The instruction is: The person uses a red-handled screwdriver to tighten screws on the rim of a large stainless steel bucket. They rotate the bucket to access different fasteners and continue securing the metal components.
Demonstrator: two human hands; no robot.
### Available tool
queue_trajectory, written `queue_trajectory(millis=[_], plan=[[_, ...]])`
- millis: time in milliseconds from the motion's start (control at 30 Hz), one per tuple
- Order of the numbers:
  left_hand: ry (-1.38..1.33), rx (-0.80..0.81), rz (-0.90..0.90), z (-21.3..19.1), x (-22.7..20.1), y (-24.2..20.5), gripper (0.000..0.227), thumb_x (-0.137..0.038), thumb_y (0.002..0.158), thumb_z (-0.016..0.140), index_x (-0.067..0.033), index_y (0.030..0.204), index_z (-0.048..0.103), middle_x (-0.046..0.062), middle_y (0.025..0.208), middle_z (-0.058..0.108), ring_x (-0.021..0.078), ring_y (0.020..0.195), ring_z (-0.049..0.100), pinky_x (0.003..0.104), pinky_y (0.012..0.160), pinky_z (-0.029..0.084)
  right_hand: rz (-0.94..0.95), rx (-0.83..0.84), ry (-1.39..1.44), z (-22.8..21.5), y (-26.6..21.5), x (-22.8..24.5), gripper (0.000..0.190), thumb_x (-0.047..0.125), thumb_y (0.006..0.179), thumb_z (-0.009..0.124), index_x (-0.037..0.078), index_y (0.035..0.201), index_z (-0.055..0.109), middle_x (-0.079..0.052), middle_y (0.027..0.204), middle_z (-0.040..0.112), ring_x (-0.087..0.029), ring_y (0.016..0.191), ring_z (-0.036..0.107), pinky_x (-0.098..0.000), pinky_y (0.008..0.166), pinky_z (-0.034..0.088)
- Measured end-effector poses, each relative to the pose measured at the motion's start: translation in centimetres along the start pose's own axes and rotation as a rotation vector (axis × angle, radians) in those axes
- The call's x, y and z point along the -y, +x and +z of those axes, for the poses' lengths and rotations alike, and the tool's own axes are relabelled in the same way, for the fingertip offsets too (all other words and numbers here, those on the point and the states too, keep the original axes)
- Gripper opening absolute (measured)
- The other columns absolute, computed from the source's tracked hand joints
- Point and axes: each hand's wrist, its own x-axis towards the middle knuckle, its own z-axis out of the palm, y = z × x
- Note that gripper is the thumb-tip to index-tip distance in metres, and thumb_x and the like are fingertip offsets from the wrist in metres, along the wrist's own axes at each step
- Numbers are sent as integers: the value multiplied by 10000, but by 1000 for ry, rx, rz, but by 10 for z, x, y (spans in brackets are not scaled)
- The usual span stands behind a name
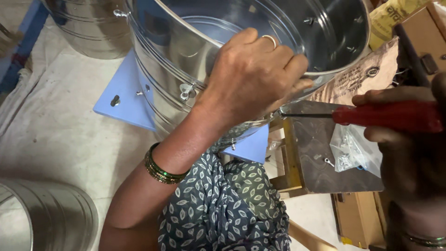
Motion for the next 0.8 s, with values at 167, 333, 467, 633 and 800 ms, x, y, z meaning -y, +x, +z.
queue_trajectory(millis=[167, 333, 467, 633, 800], plan=[[19, 5, 5, 2, 0, -1, 387, -464, 1004, 734, -140, 816, 638, -3, 701, 555, 166, 662, 556, 351, 686, 415, -165, 131, -124, 3, 20, 18, 569, 41, 1017, 628, -3, 1478, 298, -182, 1211, 624, -268, 1136, 688, -356, 964, 613], [33, 3, -9, 2, -1, -1, 410, -469, 1032, 703, -152, 791, 606, -5, 720, 535, 173, 669, 541, 359, 688, 407, -271, 213, -369, 7, 47, 28, 673, -47, 997, 728, -15, 1541, 332, -264, 1281, 613, -308, 1137, 707, -351, 936, 609], [39, -23, -8, 4, -2, -6, 316, -413, 1002, 680, -140, 855, 618, -7, 759, 536, 176, 712, 550, 359, 723, 411, -236, 213, -337, 11, 61, 33, 665, -65, 963, 723, -66, 1504, 336, -255, 1206, 619, -333, 1129, 693, -380, 956, 610], [13, 41, 2, -3, -1, -1, 375, -445, 1020, 724, -150, 813, 617, -1, 742, 538, 180, 704, 556, 360, 712, 413, -268, 244, -337, 16, 65, 40, 691, -32, 886, 744, -67, 1462, 365, -261, 1137, 628, -327, 1054, 703, -390, 889, 603], [63, 97, -7, -41, 21, 7, 491, -555, 970, 744, -121, 780, 614, 7, 719, 525, 181, 646, 492, 377, 691, 384, -300, 317, -261, 9, 58, 29, 612, 49, 891, 720, -34, 1399, 389, -218, 1058, 681, -254, 899, 744, -350, 757, 592]])
